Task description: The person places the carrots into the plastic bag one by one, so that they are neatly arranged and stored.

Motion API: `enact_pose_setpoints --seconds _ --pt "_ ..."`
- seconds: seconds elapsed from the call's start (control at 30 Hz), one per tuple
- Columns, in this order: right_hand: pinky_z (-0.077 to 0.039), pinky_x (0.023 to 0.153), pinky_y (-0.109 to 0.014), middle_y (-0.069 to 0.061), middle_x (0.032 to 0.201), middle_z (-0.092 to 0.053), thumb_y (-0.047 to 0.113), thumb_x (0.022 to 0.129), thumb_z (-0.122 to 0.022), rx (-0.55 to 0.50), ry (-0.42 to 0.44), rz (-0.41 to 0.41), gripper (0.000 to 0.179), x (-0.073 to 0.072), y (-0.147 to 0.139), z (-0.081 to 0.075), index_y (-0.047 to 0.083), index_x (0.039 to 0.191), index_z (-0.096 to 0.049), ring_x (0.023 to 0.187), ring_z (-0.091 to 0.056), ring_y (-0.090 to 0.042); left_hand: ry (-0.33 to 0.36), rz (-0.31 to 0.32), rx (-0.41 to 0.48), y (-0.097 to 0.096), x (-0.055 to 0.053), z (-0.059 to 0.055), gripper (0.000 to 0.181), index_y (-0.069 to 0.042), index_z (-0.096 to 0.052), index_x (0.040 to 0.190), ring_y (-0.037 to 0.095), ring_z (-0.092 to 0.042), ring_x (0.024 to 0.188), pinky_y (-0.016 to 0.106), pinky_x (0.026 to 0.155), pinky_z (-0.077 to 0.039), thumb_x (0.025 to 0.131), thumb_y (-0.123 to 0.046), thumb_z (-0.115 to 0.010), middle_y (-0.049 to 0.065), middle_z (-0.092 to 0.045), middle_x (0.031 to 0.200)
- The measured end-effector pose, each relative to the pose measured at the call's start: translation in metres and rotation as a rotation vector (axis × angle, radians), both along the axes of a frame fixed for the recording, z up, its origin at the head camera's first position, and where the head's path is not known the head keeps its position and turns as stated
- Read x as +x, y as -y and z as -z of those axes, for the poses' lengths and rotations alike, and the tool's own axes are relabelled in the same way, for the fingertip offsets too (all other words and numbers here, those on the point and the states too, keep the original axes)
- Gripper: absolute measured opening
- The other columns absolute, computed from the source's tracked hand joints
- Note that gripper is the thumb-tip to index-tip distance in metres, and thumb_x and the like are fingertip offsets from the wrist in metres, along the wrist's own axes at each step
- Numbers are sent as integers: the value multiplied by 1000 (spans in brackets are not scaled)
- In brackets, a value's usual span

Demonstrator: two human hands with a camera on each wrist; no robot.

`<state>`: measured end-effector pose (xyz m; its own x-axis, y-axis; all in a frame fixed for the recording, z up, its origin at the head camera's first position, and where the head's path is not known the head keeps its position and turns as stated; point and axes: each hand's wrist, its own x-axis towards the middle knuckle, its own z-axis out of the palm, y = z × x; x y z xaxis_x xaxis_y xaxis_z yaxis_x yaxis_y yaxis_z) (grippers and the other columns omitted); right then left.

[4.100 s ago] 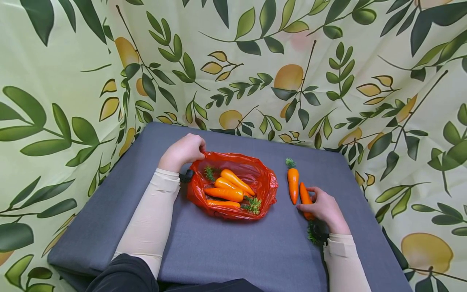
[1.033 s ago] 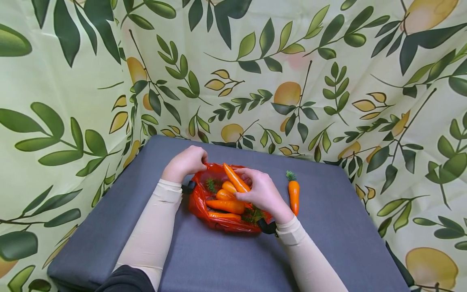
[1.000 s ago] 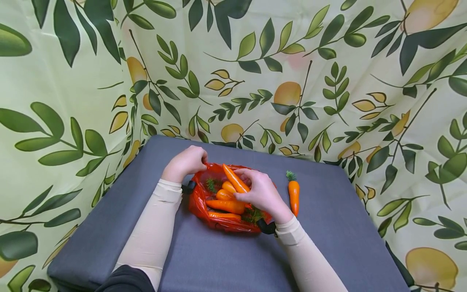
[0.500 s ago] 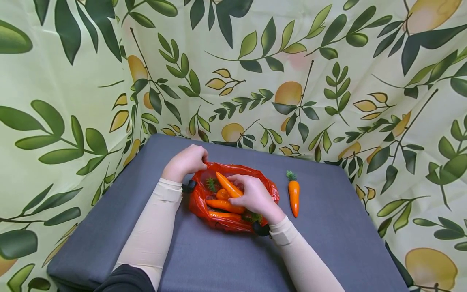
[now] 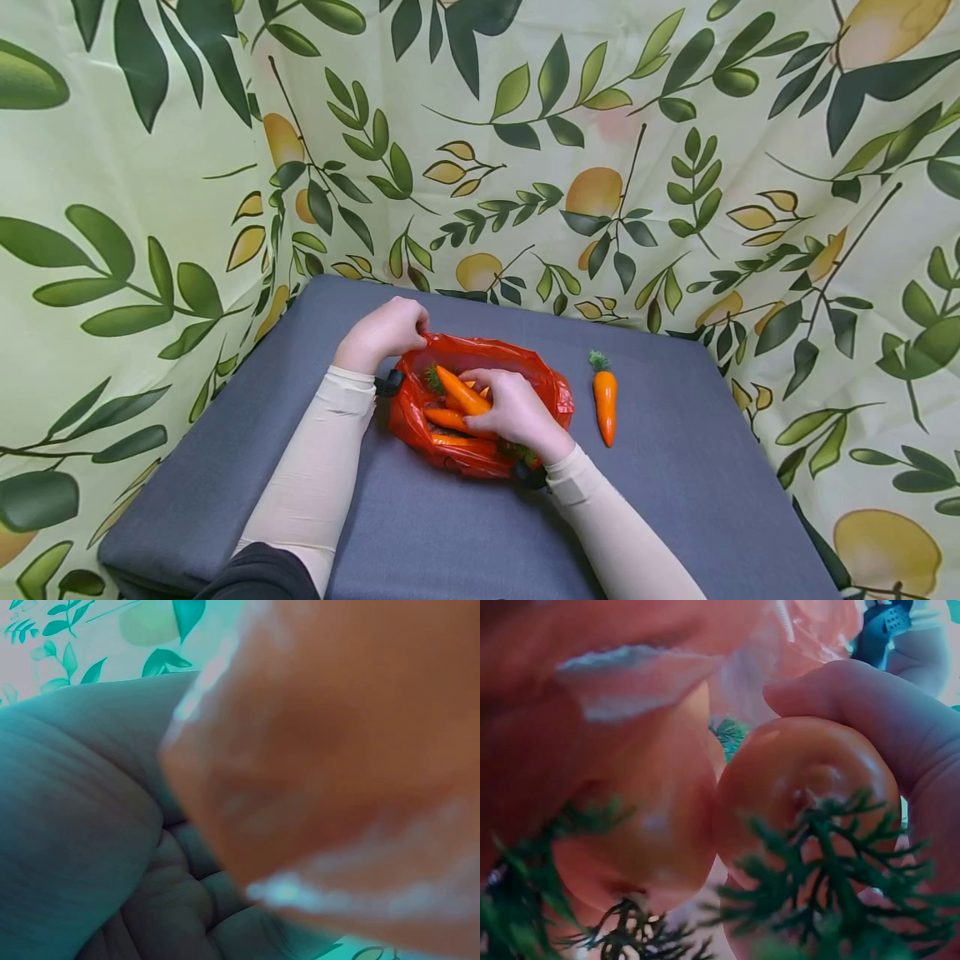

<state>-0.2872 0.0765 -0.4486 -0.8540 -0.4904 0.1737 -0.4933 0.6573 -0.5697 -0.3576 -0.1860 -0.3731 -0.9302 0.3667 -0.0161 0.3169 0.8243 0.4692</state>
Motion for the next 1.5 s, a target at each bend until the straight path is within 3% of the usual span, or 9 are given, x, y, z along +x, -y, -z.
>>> enact_pose_setpoints --seconds 0.2,0.37,0.97,1.1,1.33,1.5 --pt "-59 77 -30 11 104 -76 22 85 -94 -15 2 -35 47 -2 1 7 25 128 -76 90 -67 -11 0 -2 -3 0 0 0 8 -9 -79 93 24 -64 76 32 65 -54 97 -6 -73 8 -76 90" --pt "-57 75 -28 13 104 -75 22 82 -94 15 -12 -35 50 -2 3 10 25 129 -76 87 -65 -10 9 -12 2 0 0 0 7 -8 -79 95 24 -65 77 32 66 -55 97 -5 -73 9 -77 92" --pt "-50 65 -29 5 82 -67 21 82 -94 18 -9 -58 32 -1 5 12 24 105 -72 75 -61 -13 1 -7 1 -1 2 1 8 -9 -79 93 24 -63 76 32 65 -53 97 -6 -74 8 -76 91" --pt "-53 69 -30 6 89 -70 23 84 -93 36 -20 -57 33 0 5 11 22 111 -74 78 -63 -13 0 -9 6 -1 1 1 7 -8 -79 94 24 -64 77 32 65 -54 97 -6 -74 9 -76 92" --pt "-63 93 -39 0 114 -81 29 87 -94 55 -55 -31 55 4 3 2 13 137 -76 102 -73 -17 8 -8 12 -1 0 2 6 -8 -79 96 24 -66 77 31 66 -57 98 -6 -74 10 -77 93" --pt "-62 91 -39 -4 119 -80 29 88 -92 30 -58 -13 57 5 -2 -9 13 140 -75 105 -72 -20 3 -8 6 -1 2 1 7 -8 -79 94 24 -65 77 31 66 -56 98 -6 -74 9 -77 92"
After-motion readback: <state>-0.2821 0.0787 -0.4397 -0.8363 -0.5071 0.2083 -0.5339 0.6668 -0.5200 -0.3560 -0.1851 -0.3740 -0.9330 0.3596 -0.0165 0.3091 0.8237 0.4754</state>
